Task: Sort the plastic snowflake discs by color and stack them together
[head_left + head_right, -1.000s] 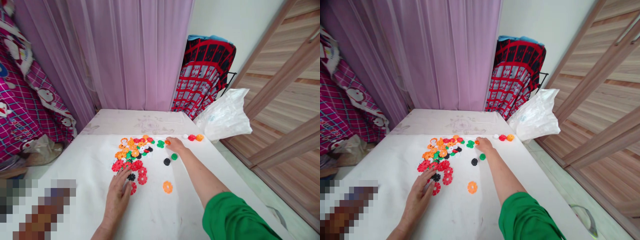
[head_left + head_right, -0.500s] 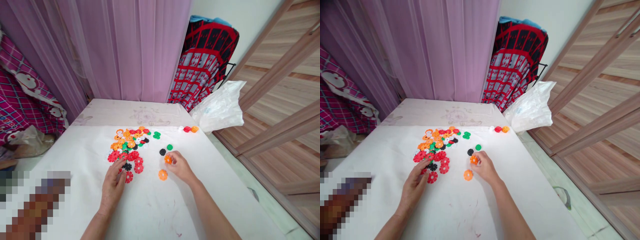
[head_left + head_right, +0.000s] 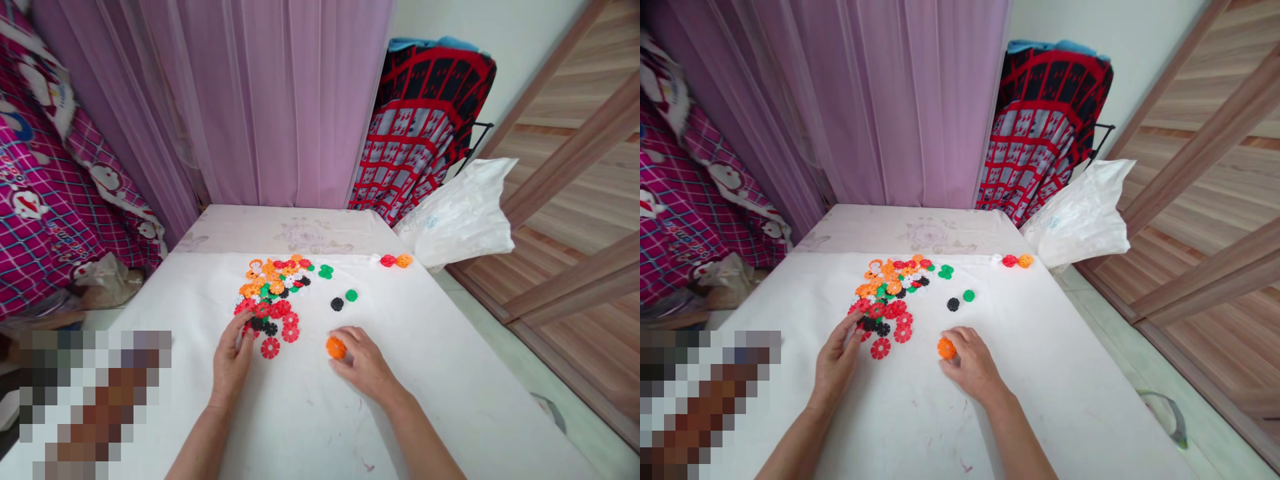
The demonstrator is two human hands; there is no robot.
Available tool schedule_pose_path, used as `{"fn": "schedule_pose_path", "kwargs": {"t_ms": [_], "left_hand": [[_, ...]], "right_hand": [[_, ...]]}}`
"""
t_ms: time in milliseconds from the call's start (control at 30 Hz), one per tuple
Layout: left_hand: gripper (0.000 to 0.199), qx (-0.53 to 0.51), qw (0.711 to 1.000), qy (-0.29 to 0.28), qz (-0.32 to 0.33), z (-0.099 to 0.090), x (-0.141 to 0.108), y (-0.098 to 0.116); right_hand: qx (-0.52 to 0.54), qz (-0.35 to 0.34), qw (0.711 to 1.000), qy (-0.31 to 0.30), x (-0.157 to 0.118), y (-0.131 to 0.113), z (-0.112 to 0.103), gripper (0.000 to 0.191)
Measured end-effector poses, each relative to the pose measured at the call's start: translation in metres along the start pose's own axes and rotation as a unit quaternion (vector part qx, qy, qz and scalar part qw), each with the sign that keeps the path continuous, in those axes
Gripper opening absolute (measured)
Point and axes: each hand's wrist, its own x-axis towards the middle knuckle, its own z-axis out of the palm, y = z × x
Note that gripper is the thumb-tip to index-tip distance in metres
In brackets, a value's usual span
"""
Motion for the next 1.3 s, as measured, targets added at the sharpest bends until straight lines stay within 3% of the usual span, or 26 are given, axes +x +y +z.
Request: {"fn": "schedule_pose_path", "kwargs": {"t_ms": [200,367,500,700,900,1067,1300], "left_hand": [[0.037,0.055,0.998,0.043,-0.005,-0.017,0.012,-0.012],[0.036,0.113,0.991,0.067,0.007,-0.030,0.021,-0.029],[0.039,0.222,0.974,0.014,0.047,-0.028,0.022,-0.031],[0.058,0.391,0.907,-0.114,0.110,-0.006,0.033,-0.005],[0.062,0.430,0.868,-0.207,0.136,-0.010,0.020,0.001],[0.056,0.421,0.869,-0.208,0.156,-0.027,-0.008,-0.002],[0.057,0.426,0.878,-0.163,0.145,-0.047,-0.020,-0.009]], "right_hand": [[0.023,0.009,1.000,-0.003,0.008,0.009,0.008,0.034],[0.040,-0.006,0.997,0.059,0.030,0.010,0.030,0.029],[0.019,-0.034,0.996,0.083,0.032,0.009,0.038,0.025],[-0.011,-0.037,0.994,0.101,0.024,0.010,0.038,0.031],[-0.012,-0.031,0.991,0.128,0.025,0.016,0.040,0.026],[-0.016,-0.034,0.989,0.141,0.025,0.013,0.038,0.026],[-0.038,-0.034,0.988,0.148,0.018,0.007,0.034,0.027]]}}
